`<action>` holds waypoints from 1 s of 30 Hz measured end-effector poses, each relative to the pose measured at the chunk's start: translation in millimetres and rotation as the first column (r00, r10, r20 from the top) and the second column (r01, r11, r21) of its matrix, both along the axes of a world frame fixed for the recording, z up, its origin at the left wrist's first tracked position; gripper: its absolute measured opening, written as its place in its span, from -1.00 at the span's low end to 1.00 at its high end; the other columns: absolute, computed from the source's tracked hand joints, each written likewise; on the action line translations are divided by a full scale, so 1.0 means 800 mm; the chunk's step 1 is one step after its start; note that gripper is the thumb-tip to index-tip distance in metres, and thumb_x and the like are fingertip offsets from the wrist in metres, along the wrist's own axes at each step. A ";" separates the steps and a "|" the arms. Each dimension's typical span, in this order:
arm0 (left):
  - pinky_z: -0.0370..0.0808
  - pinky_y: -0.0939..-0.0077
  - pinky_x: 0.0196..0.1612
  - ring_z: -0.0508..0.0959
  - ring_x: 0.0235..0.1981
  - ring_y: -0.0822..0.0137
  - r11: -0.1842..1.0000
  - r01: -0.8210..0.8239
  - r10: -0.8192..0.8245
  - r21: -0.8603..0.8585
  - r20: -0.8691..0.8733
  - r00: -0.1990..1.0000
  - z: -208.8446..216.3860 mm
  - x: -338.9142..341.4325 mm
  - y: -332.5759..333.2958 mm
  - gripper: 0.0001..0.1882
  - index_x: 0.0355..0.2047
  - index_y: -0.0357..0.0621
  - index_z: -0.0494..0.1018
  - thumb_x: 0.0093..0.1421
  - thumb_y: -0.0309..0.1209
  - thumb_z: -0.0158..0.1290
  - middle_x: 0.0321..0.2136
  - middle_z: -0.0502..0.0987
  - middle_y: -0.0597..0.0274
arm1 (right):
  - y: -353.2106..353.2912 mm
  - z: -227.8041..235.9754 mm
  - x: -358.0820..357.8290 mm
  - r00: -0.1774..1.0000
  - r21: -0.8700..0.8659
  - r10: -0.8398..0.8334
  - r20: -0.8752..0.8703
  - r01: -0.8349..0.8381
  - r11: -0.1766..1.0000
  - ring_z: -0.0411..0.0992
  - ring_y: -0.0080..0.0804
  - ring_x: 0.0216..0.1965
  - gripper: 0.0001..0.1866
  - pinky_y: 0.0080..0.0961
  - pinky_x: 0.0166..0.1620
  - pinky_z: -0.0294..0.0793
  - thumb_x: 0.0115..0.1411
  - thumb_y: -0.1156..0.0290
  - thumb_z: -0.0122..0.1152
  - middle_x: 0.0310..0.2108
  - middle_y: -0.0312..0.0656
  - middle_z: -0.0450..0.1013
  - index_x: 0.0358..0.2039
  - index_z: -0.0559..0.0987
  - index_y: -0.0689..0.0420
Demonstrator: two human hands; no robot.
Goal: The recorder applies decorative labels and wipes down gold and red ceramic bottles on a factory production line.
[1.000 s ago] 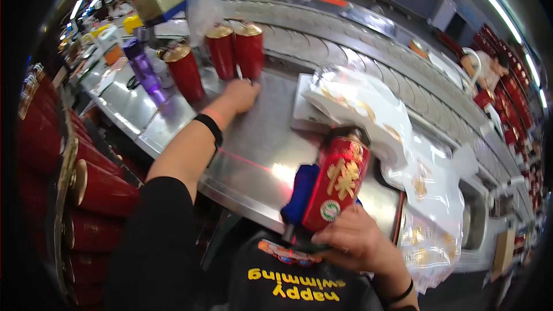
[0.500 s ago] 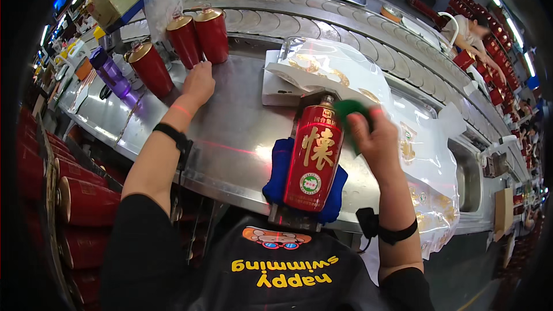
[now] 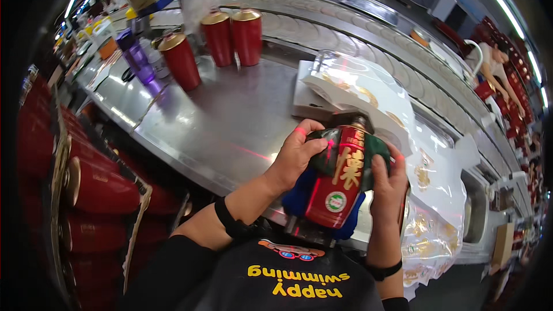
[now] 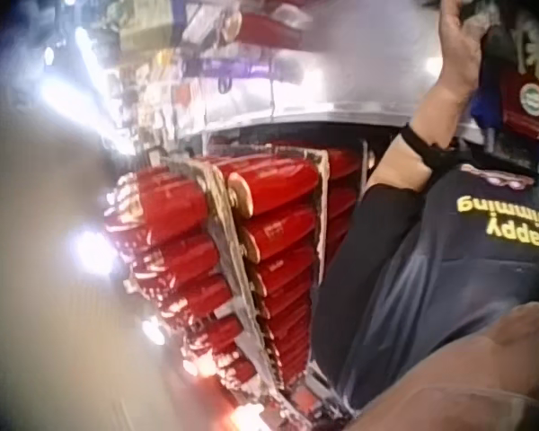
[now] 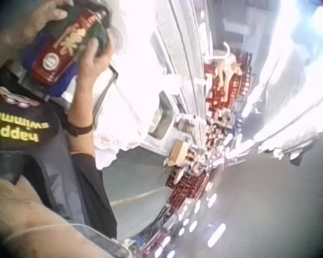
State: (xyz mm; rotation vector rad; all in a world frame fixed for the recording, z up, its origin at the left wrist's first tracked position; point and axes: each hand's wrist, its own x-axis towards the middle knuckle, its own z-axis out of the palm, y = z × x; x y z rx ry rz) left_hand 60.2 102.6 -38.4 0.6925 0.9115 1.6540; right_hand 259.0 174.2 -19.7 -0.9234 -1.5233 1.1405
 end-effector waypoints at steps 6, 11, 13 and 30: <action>0.44 0.60 -0.18 0.41 -0.24 0.57 0.980 0.070 0.035 0.186 -0.504 0.863 0.024 0.027 -0.026 -0.75 -0.06 -0.14 0.35 0.29 -0.39 0.07 -0.26 0.43 0.33 | -0.044 0.021 0.002 0.997 0.009 0.051 -0.059 -0.050 0.999 0.48 -0.46 -0.09 -0.61 -0.55 -0.01 0.48 0.28 0.53 0.19 -0.08 -0.11 0.48 0.10 0.37 0.25; 0.47 0.63 -0.15 0.45 -0.24 0.57 0.996 0.057 -0.050 0.062 -0.106 0.993 0.018 0.003 -0.065 -0.74 -0.02 -0.17 0.34 0.30 -0.44 0.02 -0.25 0.48 0.32 | -0.059 0.010 0.030 0.998 0.041 -0.060 0.027 0.059 0.997 0.45 -0.53 -0.09 -0.52 -0.58 0.00 0.45 0.27 0.52 0.21 -0.06 -0.16 0.47 0.19 0.37 0.27; 0.47 0.60 -0.11 0.45 -0.21 0.55 0.988 0.016 0.046 0.157 -0.382 0.923 0.007 0.026 -0.073 -0.73 -0.01 -0.18 0.34 0.29 -0.47 0.02 -0.23 0.48 0.31 | -0.091 0.017 0.014 0.996 0.082 0.036 0.076 -0.042 0.996 0.46 -0.54 -0.11 -0.55 -0.59 -0.03 0.47 0.28 0.52 0.20 -0.07 -0.17 0.49 0.18 0.40 0.25; 0.42 0.61 -0.06 0.43 -0.19 0.56 0.988 0.015 0.044 0.154 -0.378 0.925 0.002 0.022 -0.090 -0.74 -0.03 -0.20 0.39 0.29 -0.44 0.04 -0.24 0.47 0.35 | -0.091 0.014 0.045 0.987 0.098 0.083 0.139 -0.097 0.990 0.48 -0.58 -0.26 -0.61 -0.59 -0.17 0.49 0.21 0.51 0.25 -0.23 -0.17 0.55 0.06 0.48 0.24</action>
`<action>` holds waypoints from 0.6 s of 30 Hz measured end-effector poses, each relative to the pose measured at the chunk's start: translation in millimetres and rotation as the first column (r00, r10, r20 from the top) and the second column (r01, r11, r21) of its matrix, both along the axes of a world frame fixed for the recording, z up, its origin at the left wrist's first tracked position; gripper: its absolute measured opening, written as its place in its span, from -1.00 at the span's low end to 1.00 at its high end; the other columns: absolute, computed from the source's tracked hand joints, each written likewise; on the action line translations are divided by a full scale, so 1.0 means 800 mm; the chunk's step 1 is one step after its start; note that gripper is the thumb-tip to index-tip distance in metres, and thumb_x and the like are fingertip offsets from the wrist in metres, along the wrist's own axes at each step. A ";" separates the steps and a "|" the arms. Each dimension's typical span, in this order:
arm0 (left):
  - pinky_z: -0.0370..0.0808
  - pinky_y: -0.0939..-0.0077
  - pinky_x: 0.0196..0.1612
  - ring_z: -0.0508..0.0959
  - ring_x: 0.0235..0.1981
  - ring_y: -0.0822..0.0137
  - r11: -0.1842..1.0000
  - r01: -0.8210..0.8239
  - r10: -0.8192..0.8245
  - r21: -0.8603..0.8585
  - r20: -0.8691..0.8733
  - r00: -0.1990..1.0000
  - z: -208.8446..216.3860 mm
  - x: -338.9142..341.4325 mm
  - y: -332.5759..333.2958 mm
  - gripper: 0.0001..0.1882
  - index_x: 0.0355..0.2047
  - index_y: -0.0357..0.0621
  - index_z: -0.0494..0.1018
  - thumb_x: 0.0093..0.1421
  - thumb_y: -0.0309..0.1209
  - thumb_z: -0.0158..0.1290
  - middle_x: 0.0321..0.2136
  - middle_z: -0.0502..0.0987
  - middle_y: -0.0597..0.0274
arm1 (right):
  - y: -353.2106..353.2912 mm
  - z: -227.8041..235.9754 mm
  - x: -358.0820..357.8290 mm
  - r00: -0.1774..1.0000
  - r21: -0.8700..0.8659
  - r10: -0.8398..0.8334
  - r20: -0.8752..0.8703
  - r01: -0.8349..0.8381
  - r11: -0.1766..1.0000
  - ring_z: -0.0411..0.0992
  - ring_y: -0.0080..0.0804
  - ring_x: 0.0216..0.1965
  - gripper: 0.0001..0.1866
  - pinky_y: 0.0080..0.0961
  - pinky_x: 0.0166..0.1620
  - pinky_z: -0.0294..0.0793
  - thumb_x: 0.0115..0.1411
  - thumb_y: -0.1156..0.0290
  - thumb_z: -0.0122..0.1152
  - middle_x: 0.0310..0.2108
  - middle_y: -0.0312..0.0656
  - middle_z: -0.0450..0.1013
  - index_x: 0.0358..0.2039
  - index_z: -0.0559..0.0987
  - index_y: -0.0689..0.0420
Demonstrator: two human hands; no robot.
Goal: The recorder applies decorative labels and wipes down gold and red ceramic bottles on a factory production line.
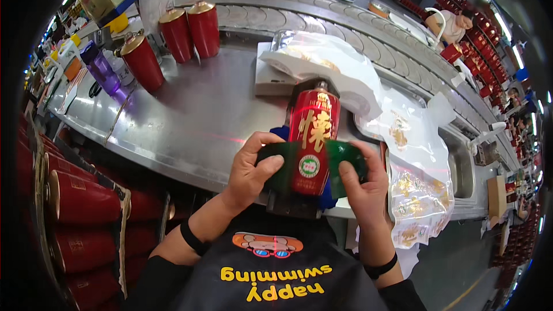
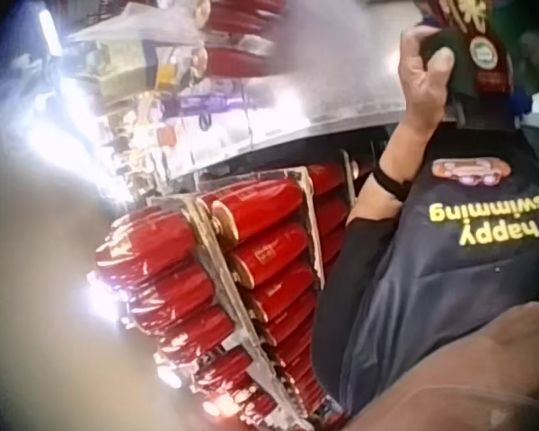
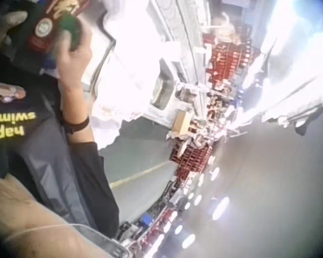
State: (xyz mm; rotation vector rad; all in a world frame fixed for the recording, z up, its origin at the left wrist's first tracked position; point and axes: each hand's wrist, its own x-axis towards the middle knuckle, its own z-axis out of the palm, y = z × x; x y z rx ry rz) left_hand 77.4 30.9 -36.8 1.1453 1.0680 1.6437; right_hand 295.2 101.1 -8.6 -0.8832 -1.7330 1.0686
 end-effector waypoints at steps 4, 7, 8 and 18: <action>0.42 0.60 -0.04 0.43 -0.16 0.56 0.999 0.047 -0.047 0.009 -0.070 0.996 0.016 -0.008 0.058 -0.75 -0.04 -0.18 0.43 0.29 -0.43 0.07 -0.21 0.49 0.35 | 0.050 0.031 -0.028 0.944 0.066 0.217 0.248 -0.240 0.968 0.52 -0.53 -0.42 -0.58 -0.56 -0.30 0.50 0.15 0.47 0.31 -0.41 -0.13 0.58 0.04 0.53 0.17; 0.45 0.62 -0.06 0.45 -0.18 0.56 1.000 0.007 -0.005 0.009 -0.164 0.986 0.019 -0.023 0.084 -0.73 0.00 -0.15 0.41 0.31 -0.42 0.03 -0.21 0.49 0.35 | 0.072 0.041 -0.038 0.943 0.128 0.169 0.288 -0.213 0.969 0.52 -0.52 -0.47 -0.60 -0.52 -0.35 0.50 0.16 0.46 0.31 -0.44 -0.13 0.58 0.03 0.53 0.18; 0.45 0.63 -0.07 0.46 -0.18 0.56 0.999 -0.020 0.016 -0.027 -0.140 0.990 0.026 -0.031 0.096 -0.74 0.00 -0.14 0.40 0.32 -0.41 0.02 -0.22 0.49 0.36 | 0.076 0.044 -0.045 0.948 0.181 0.117 0.297 -0.176 0.968 0.54 -0.50 -0.45 -0.61 -0.52 -0.33 0.51 0.16 0.46 0.31 -0.42 -0.12 0.59 0.02 0.53 0.18; 0.47 0.58 -0.20 0.48 -0.31 0.55 0.983 -0.175 0.123 -0.061 -0.494 0.861 -0.013 -0.080 0.090 -0.77 -0.09 -0.17 0.51 0.27 -0.39 0.08 -0.35 0.54 0.33 | 0.077 0.043 -0.055 0.849 0.760 -0.074 0.524 -0.427 0.490 0.40 -0.34 -0.28 -0.80 -0.33 -0.21 0.30 -0.04 0.30 0.22 -0.33 -0.30 0.36 -0.33 0.57 -0.08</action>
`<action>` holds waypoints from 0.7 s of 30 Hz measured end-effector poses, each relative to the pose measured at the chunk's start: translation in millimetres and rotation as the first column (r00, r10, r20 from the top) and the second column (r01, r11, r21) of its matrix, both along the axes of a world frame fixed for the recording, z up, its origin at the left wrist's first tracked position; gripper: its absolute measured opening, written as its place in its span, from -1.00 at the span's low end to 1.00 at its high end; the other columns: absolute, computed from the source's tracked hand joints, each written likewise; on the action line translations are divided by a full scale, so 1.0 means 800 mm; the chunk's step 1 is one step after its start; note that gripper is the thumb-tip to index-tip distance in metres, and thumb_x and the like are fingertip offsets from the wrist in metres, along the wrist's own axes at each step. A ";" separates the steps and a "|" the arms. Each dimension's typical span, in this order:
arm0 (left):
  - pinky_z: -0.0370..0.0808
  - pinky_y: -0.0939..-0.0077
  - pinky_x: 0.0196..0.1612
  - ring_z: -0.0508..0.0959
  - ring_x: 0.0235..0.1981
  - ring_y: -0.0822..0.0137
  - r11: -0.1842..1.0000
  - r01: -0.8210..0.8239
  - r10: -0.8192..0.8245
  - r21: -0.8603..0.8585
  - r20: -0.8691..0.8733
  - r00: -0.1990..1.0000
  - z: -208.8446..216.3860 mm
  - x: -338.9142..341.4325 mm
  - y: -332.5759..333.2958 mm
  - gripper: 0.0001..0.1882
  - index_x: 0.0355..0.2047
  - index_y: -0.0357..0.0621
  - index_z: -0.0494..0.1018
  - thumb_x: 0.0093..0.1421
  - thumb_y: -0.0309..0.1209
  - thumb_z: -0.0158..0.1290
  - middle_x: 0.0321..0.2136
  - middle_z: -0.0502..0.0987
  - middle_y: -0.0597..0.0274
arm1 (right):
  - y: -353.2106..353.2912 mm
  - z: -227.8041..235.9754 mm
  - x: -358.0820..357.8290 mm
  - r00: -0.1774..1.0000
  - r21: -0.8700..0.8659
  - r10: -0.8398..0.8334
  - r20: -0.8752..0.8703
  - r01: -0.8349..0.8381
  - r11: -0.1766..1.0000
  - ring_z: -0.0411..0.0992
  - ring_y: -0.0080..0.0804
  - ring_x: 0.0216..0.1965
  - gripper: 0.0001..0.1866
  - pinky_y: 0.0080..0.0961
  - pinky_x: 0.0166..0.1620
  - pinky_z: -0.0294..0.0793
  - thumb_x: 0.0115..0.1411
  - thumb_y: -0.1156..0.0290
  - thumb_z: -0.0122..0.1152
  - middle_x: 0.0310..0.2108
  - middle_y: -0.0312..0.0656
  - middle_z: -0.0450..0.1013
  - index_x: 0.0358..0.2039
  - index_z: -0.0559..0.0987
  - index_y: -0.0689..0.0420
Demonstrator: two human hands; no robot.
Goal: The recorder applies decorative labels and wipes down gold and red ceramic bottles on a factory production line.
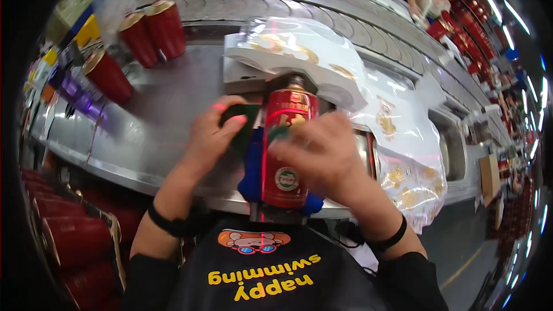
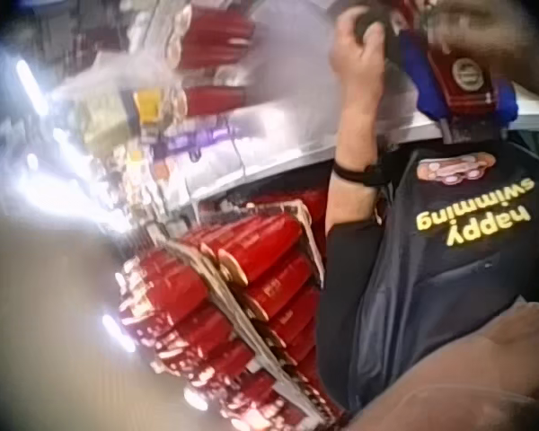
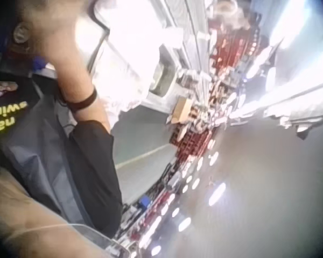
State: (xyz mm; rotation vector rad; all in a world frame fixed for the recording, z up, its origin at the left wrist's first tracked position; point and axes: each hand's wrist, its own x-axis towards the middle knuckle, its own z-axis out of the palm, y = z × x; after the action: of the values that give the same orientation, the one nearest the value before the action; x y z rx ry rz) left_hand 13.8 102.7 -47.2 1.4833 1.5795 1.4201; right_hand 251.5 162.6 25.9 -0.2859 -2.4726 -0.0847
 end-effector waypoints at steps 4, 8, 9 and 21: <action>0.47 0.47 -0.10 0.54 -0.24 0.36 0.963 0.043 -0.031 -0.265 0.048 0.998 -0.016 -0.023 -0.024 -0.67 0.01 -0.17 0.50 0.25 -0.38 0.09 -0.30 0.57 0.11 | -0.036 0.014 0.007 0.920 -0.678 0.392 -0.023 -0.302 0.670 0.46 -0.13 -0.32 -0.71 -0.21 -0.21 0.48 0.00 0.49 0.30 -0.35 -0.16 0.43 -0.20 0.54 0.05; 0.47 0.28 -0.02 0.56 -0.19 0.02 0.924 -0.095 -0.065 -0.371 -0.395 0.916 -0.027 -0.029 -0.037 -0.61 0.07 -0.21 0.47 0.24 -0.39 0.08 -0.25 0.56 -0.08 | 0.022 0.025 0.050 0.987 -0.623 -0.159 0.001 0.125 0.772 0.56 -0.09 -0.24 -0.65 -0.37 -0.17 0.53 0.17 0.59 0.18 -0.24 0.00 0.53 -0.01 0.47 0.17; 0.40 0.17 0.06 0.49 -0.08 -0.10 0.935 -0.148 -0.051 -0.322 -0.535 0.843 -0.029 -0.028 -0.042 -0.57 0.11 -0.19 0.45 0.23 -0.39 0.08 -0.15 0.50 -0.14 | 0.035 0.028 0.071 0.973 -0.515 -0.223 -0.060 0.161 0.842 0.57 -0.10 -0.26 -0.65 -0.38 -0.18 0.53 0.18 0.62 0.15 -0.22 -0.02 0.55 0.00 0.48 0.17; 0.26 0.23 0.23 0.41 0.13 0.00 0.989 0.119 -0.049 0.085 -0.574 0.817 0.061 0.046 -0.029 -0.64 0.07 -0.23 0.48 0.31 -0.35 0.06 0.08 0.43 -0.06 | 0.088 -0.045 0.315 0.496 -0.070 -0.646 0.580 0.821 0.567 0.29 0.06 0.21 -0.59 -0.16 0.12 0.45 -0.11 0.33 0.52 0.17 0.04 0.37 -0.29 0.56 0.23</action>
State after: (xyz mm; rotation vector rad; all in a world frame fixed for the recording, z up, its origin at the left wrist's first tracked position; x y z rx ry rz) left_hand 50.7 79.1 1.8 2.1716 1.7539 1.0784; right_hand 503.6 233.3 -10.2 -1.7158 -2.6325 -0.1005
